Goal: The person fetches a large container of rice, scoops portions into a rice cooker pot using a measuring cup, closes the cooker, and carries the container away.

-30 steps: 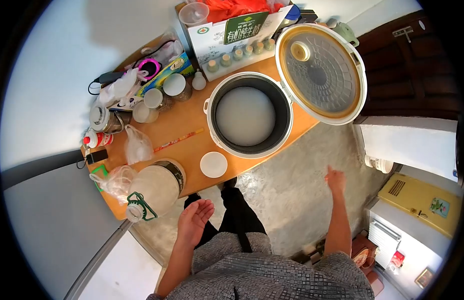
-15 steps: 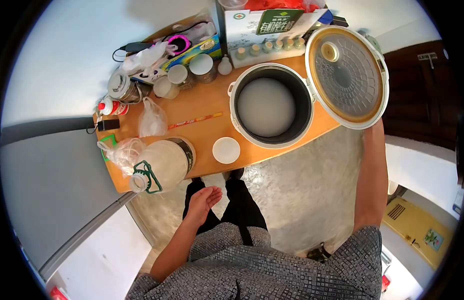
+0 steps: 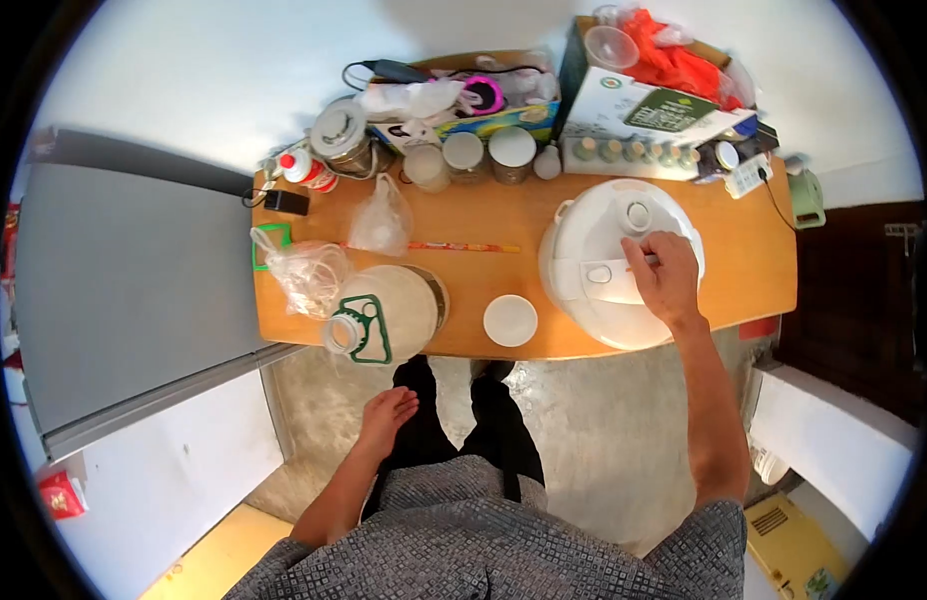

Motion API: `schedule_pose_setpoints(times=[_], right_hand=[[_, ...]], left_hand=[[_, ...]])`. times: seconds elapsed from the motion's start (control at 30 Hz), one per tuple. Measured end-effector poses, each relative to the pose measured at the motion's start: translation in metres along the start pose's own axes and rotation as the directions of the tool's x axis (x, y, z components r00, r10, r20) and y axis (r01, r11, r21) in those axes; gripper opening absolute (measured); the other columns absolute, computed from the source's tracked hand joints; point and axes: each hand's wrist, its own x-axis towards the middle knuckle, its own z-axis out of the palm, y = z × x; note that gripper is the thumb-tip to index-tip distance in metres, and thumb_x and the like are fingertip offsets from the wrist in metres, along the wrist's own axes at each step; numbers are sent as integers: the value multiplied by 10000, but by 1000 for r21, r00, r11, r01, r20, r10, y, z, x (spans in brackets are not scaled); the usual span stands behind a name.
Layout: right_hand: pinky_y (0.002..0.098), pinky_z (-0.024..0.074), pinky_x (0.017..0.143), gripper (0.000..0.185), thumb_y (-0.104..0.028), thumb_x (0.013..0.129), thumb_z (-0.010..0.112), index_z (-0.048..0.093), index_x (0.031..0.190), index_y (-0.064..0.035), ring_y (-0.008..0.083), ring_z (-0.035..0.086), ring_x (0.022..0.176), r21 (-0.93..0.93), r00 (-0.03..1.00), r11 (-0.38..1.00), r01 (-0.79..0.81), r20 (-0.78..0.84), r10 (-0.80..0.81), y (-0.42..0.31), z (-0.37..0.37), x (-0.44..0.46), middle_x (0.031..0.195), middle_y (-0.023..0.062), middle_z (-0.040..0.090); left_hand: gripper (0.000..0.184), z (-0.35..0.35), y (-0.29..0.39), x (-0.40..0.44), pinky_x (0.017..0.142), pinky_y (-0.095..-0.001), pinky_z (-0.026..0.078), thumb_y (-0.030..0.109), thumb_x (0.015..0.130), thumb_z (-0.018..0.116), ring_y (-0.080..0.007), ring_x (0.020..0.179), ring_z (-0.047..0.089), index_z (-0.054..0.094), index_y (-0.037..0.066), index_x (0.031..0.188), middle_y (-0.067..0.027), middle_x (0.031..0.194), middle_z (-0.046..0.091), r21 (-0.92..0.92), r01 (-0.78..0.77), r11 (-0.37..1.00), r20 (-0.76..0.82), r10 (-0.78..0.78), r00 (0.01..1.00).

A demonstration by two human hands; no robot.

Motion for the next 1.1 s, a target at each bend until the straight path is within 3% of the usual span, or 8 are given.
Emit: schedule_pose_setpoints(times=[0.23,0.47,0.53,0.67,0.77,0.87,0.93,1.1], right_hand=[[433,385,635,191,-143,850,681,548,723,-91,306,523,643,-143,992,985,94,-69,-104,-8,19,0,650,74,549],[425,378,645,187,-137,854,672,537,736,-84,298,508,645,-143,987,981,128,-82,-141,-10,23,0,671,67,541],[422,398,681,131,-131,855,672,571,801,-67,296,537,695,-179,990,975,129,-31,-137,-9,23,-2,727,77,573],[431,435,774,138,-84,845,679,605,952,-39,327,588,830,-213,980,963,162,-79,-182,-27,21,-4,894,116,635],[451,422,971,370,-14,843,681,566,1194,-22,369,567,1114,-214,957,976,-50,-291,-15,-67,24,-26,1193,159,624],[457,376,1065,456,26,827,673,533,1259,-16,337,535,1181,-116,916,948,-298,-315,249,-116,36,-75,1260,146,595],[445,398,1031,420,47,809,671,554,1208,-11,346,551,1157,-120,933,955,-271,-277,229,-153,44,-105,1235,177,599],[380,471,948,328,51,794,678,584,1103,-3,305,616,1058,285,860,832,-475,-48,508,-251,89,-151,1164,188,637]], left_hand=[[224,-57,51,3,852,-311,543,175,953,620,-195,900,652,599,-9,1079,-107,1002,666,-106,-155,982,-206,131,970],[224,-42,131,17,833,-279,521,153,951,634,-155,906,649,626,-26,1086,-81,993,672,233,-529,816,-169,569,805],[257,-41,161,40,845,-301,518,150,936,641,-179,918,655,615,-38,1110,-101,1016,678,563,-664,492,37,787,615],[358,-15,222,113,880,-349,514,173,892,672,-247,997,662,583,-57,1151,-178,1095,667,634,-748,197,308,823,478],[478,-5,243,204,878,-383,516,258,830,733,-286,1016,658,580,-76,1136,-209,1119,658,703,-684,196,292,797,529],[652,13,253,256,846,-412,524,377,727,802,-330,986,659,582,-92,1122,-237,1095,658,721,-640,266,267,745,611],[752,24,263,260,828,-411,530,449,632,841,-351,978,662,611,-97,1095,-252,1063,668,871,-469,144,294,613,734],[715,35,262,265,825,-405,533,452,606,839,-345,975,668,657,-75,1055,-245,1023,685,896,-421,140,309,485,818]])
